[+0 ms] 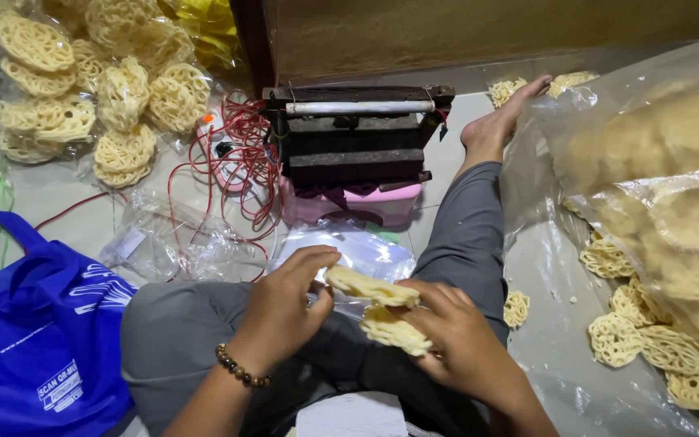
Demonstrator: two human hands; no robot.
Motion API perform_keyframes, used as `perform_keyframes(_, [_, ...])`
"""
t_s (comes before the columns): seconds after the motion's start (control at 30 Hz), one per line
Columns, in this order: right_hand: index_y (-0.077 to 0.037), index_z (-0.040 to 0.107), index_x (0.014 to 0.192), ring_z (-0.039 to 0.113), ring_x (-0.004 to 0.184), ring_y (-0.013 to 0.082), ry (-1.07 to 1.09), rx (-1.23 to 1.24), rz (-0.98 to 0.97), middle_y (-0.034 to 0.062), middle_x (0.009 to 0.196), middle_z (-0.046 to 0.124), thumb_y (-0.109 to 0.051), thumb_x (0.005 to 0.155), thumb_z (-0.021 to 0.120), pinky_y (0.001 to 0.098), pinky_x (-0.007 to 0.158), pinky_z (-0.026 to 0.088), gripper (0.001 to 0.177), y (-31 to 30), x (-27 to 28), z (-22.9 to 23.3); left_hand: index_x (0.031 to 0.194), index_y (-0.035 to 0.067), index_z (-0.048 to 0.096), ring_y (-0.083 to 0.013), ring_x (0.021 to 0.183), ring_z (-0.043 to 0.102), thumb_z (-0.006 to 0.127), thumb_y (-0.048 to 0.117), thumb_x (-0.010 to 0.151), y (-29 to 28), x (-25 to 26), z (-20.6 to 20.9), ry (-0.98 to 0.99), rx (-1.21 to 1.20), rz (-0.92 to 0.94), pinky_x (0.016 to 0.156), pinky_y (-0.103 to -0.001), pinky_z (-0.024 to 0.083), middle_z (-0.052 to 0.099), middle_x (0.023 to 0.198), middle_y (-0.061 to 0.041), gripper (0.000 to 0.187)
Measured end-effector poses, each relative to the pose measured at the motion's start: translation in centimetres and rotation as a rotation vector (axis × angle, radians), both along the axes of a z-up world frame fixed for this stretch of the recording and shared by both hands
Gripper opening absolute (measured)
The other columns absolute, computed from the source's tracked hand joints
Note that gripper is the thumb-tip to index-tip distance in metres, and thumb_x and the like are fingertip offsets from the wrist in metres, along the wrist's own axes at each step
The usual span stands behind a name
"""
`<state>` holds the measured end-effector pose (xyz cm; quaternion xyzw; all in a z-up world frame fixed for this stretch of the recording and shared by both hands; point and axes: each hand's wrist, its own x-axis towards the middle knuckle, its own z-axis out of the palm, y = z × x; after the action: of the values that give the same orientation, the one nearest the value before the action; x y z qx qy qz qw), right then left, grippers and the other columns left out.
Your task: Manually placing individual lattice-patterned snacks into plastic bags for packaging on a production floor.
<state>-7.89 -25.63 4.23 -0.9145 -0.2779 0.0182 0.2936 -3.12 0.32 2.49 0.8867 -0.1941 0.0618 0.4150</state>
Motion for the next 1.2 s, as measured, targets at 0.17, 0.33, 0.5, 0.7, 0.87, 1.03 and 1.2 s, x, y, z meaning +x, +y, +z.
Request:
perform_keyframes(0.17, [-0.01, 0.073, 0.117, 0.06, 0.106, 0.0283, -0.093, -0.367, 0.012, 0.0158, 0.13, 0.064, -0.02, 0.06, 0.079, 0.044, 0.087, 0.043, 0.058, 1.2, -0.2, -1.2, 0.121, 0.007, 0.068, -0.021, 0.062, 0.071, 0.069, 0.003, 0.073, -2.2, -0.7, -0.7, 0.052, 0.106, -0.149, 0.055, -0.033, 0.058, 0.071, 0.126, -0.003, 0.048])
perform_keyframes(0.33, [-0.012, 0.069, 0.116, 0.061, 0.102, 0.0298, 0.036, -0.409, 0.104, 0.0147, 0.121, 0.062, -0.018, 0.064, 0.078, 0.0488, 0.089, 0.04, 0.054, 1.7, 0.5, -1.6, 0.107, 0.012, 0.072, -0.019, 0.062, 0.07, 0.069, 0.006, 0.075, -4.3, -1.5, -0.7, 0.044, 0.075, -0.228, 0.055, -0.031, 0.057, 0.074, 0.114, 0.002, 0.033])
perform_keyframes(0.5, [-0.012, 0.078, 0.112, 0.063, 0.128, 0.0276, 0.226, 0.14, 0.028, 0.0117, 0.146, 0.063, -0.008, 0.054, 0.07, 0.0445, 0.105, 0.045, 0.059, -3.2, 0.7, 0.6, 0.111, 0.006, 0.068, -0.0153, 0.076, 0.073, 0.066, -0.006, 0.075, -2.6, -0.1, -1.6, 0.143, -0.118, -0.149, 0.064, -0.023, 0.062, 0.069, 0.131, -0.008, 0.039])
perform_keyframes(0.7, [0.001, 0.071, 0.11, 0.069, 0.07, 0.0136, 0.362, 0.589, -0.287, 0.0072, 0.089, 0.078, 0.004, 0.068, 0.065, 0.0232, 0.063, 0.052, 0.043, -1.6, 0.3, -1.7, 0.121, 0.008, 0.063, -0.0024, 0.051, 0.049, 0.062, -0.012, 0.072, -3.3, -1.1, -1.5, 0.284, -0.441, -0.166, 0.045, -0.017, 0.043, 0.062, 0.144, -0.008, 0.052])
perform_keyframes(0.87, [0.0, 0.057, 0.127, 0.079, 0.072, 0.0164, 0.4, 0.521, -0.419, 0.0123, 0.094, 0.081, 0.0, 0.077, 0.072, 0.0241, 0.06, 0.063, 0.052, 0.0, 0.6, -1.4, 0.133, 0.0, 0.048, -0.0148, 0.079, 0.074, 0.057, -0.01, 0.087, -3.6, -3.3, -4.1, 0.712, -1.046, -0.071, 0.067, -0.02, 0.058, 0.038, 0.162, -0.018, 0.047])
perform_keyframes(1.03, [-0.008, 0.059, 0.131, 0.075, 0.065, 0.0154, 0.543, 0.293, -0.238, 0.0092, 0.093, 0.082, -0.012, 0.083, 0.073, 0.0266, 0.054, 0.058, 0.05, -0.8, 2.1, -6.0, 0.149, 0.006, 0.035, -0.0183, 0.073, 0.076, 0.069, 0.008, 0.081, -2.2, -3.0, -6.2, 0.881, -0.836, 0.032, 0.059, -0.022, 0.063, 0.061, 0.118, -0.017, 0.076])
perform_keyframes(1.2, [-0.01, 0.063, 0.138, 0.072, 0.087, 0.0364, 0.678, 0.346, -0.211, 0.0291, 0.095, 0.078, -0.02, 0.09, 0.068, 0.0536, 0.075, 0.055, 0.049, -2.2, 2.7, -9.4, 0.162, 0.014, 0.023, -0.0501, 0.141, 0.042, 0.095, 0.029, 0.063, 0.2, -2.4, -11.7, 0.799, -0.143, -0.253, 0.112, -0.06, 0.041, 0.038, 0.157, -0.029, 0.123])
